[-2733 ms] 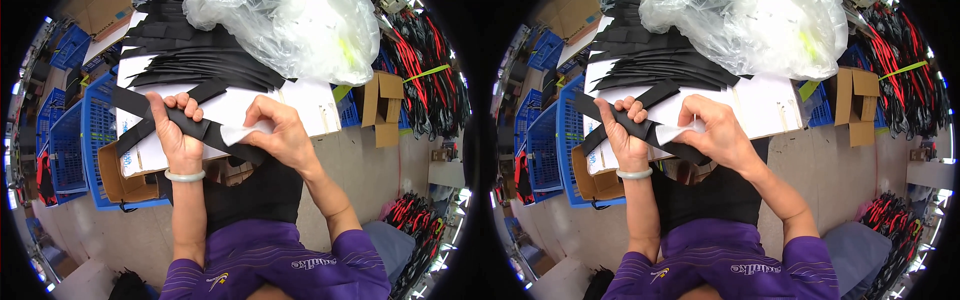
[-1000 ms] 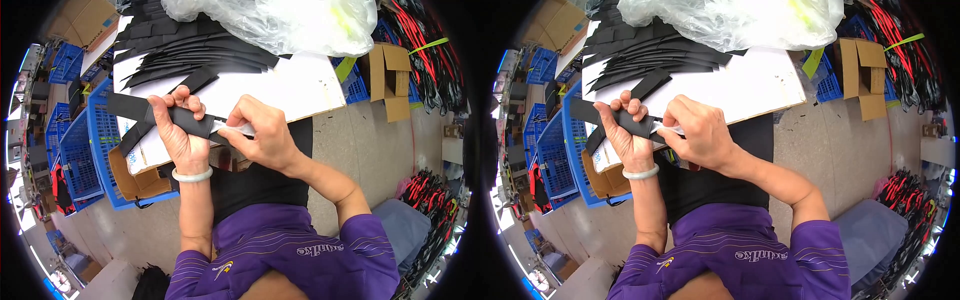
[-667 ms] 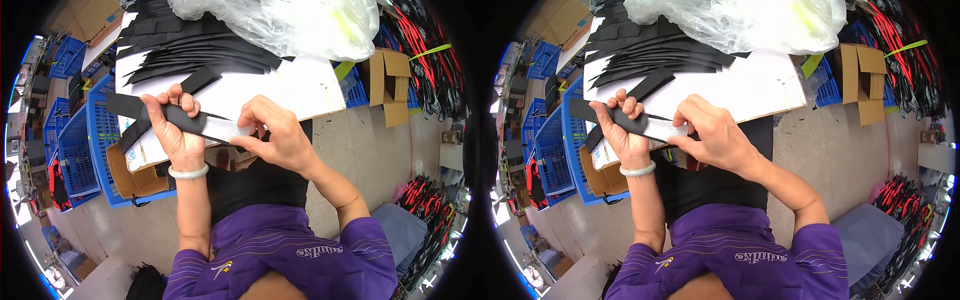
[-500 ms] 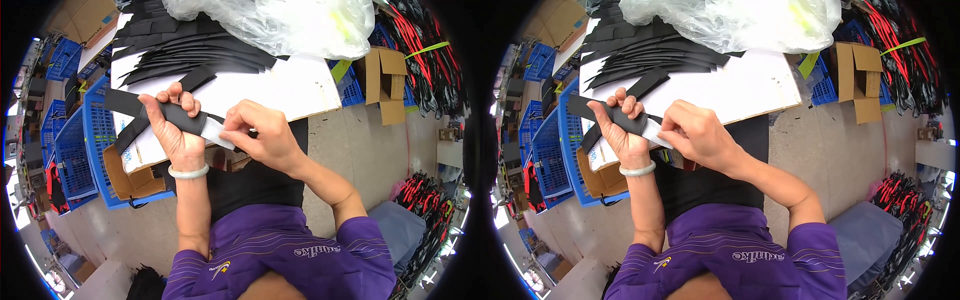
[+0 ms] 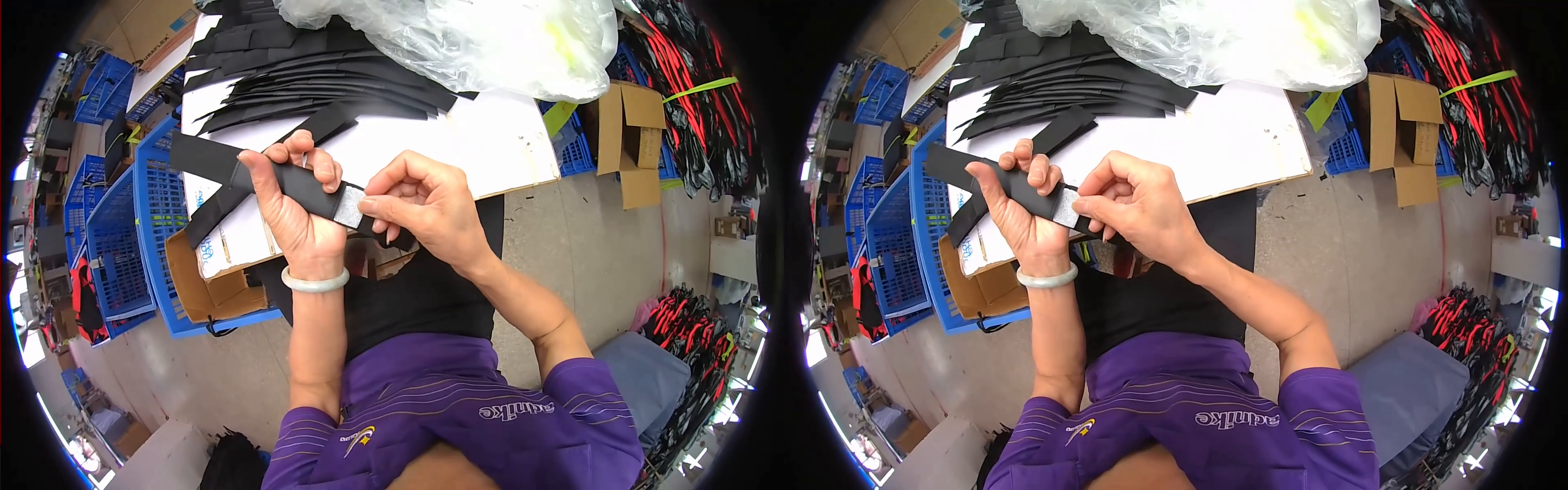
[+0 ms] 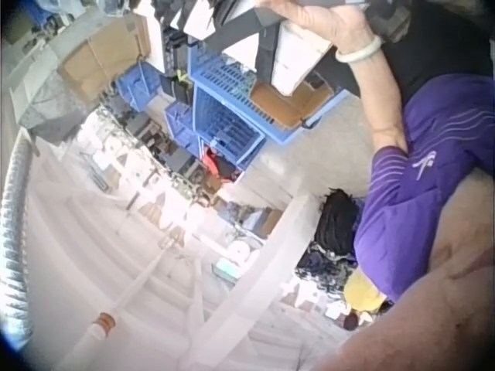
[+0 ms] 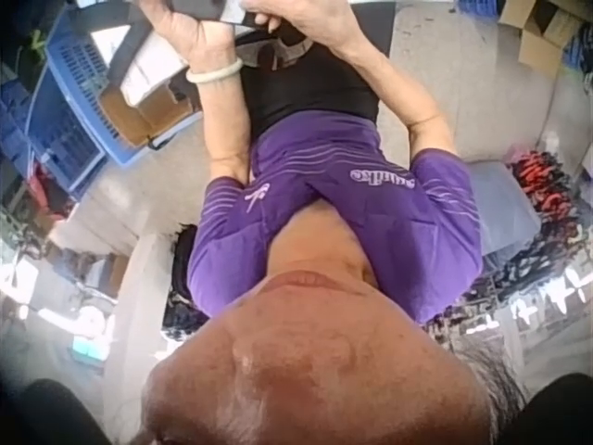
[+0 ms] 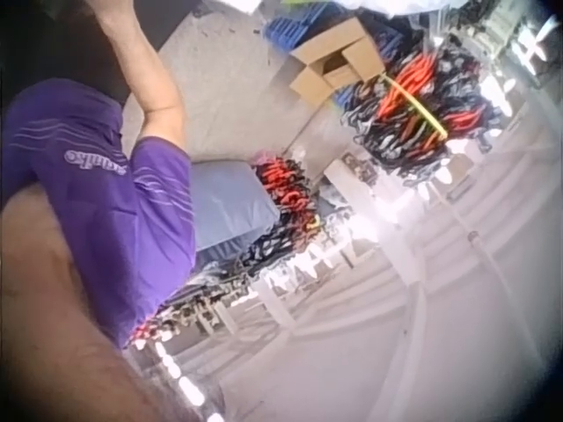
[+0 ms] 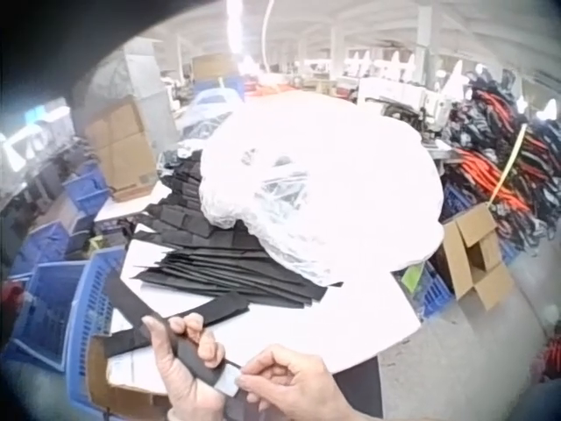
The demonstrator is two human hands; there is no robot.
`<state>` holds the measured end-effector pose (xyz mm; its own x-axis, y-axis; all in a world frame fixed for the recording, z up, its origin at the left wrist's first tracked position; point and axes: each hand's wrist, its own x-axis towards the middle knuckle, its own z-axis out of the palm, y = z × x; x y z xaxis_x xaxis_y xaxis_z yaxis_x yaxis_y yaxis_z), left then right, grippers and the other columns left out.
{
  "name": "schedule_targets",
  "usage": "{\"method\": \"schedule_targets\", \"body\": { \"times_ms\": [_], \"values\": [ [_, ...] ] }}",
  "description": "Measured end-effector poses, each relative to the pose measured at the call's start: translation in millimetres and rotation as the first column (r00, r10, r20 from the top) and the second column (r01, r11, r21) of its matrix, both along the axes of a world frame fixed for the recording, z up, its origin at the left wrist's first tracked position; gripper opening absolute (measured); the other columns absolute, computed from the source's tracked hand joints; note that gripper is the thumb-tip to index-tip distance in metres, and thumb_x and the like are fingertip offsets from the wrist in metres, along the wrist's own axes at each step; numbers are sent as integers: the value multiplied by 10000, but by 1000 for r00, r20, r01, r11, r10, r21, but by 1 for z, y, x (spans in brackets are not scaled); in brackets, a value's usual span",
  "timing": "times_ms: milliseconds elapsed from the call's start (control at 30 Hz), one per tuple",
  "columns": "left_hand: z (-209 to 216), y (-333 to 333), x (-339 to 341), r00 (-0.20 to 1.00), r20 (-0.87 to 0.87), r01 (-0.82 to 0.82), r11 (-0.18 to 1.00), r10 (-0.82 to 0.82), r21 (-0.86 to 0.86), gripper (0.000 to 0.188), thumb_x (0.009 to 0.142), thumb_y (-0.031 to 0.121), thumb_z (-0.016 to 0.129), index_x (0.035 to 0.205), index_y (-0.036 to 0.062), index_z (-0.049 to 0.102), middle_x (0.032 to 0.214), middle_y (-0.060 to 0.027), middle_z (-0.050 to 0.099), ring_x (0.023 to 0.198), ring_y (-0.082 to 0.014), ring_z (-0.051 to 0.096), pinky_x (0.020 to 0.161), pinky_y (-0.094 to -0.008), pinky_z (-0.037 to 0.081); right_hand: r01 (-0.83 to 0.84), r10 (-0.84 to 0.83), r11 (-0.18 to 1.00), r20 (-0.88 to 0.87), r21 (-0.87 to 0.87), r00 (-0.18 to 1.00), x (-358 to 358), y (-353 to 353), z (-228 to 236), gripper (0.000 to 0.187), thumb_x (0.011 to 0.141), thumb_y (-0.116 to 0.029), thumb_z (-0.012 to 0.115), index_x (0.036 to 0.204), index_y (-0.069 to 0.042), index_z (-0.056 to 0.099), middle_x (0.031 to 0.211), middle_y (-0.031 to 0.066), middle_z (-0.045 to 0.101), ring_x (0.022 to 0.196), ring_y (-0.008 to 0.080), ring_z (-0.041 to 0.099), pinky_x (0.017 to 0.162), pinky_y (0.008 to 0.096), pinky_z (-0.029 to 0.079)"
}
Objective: Attach adhesive padding to black straps at a factory workstation.
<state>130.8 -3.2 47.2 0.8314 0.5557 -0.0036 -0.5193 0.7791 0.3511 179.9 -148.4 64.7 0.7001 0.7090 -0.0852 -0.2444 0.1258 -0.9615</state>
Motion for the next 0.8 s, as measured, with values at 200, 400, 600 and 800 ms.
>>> {"method": "schedule_targets", "body": {
  "times_ms": [200, 400, 600, 800],
  "values": [
    [0, -8, 1, 997, -79, -14, 999, 17, 31, 392, 859, 454, 651, 795, 73, 584, 863, -100, 589, 559, -170, 500, 480, -256, 387, 96, -95, 995, 133, 4, 987, -6, 9, -8, 131, 796, 8, 713, 891, 19, 622, 803, 56, 634, 644, 83, 611, 546, 212, 509],
    [6, 5, -2, 994, -23, 96, 975, -102, -200, 432, 840, 422, 693, 766, 35, 516, 782, -46, 476, 586, -129, 439, 505, -238, 375, 202, -190, 974, 861, 105, 471, 1, 3, -15, 192, 723, -103, 764, 899, -69, 698, 887, 80, 614, 748, 188, 597, 634, 304, 514],
    [7, 5, -3, 994, 9, 112, 968, -113, -226, 430, 843, 424, 691, 772, 38, 514, 774, -45, 471, 583, -124, 437, 503, -239, 375, 158, -180, 980, 890, 124, 419, -5, -2, -26, 290, 740, -107, 767, 1027, -102, 725, 948, 84, 586, 721, 172, 594, 610, 268, 501],
    [8, -1, -2, 994, 6, 112, 983, -112, -144, 431, 856, 436, 671, 789, 34, 530, 778, -53, 481, 576, -129, 431, 501, -242, 364, 123, -66, 992, 855, 3, 515, -10, -3, -24, 297, 762, -130, 758, 1054, -94, 715, 856, 77, 547, 678, 155, 567, 544, 281, 473]
  ]
}}
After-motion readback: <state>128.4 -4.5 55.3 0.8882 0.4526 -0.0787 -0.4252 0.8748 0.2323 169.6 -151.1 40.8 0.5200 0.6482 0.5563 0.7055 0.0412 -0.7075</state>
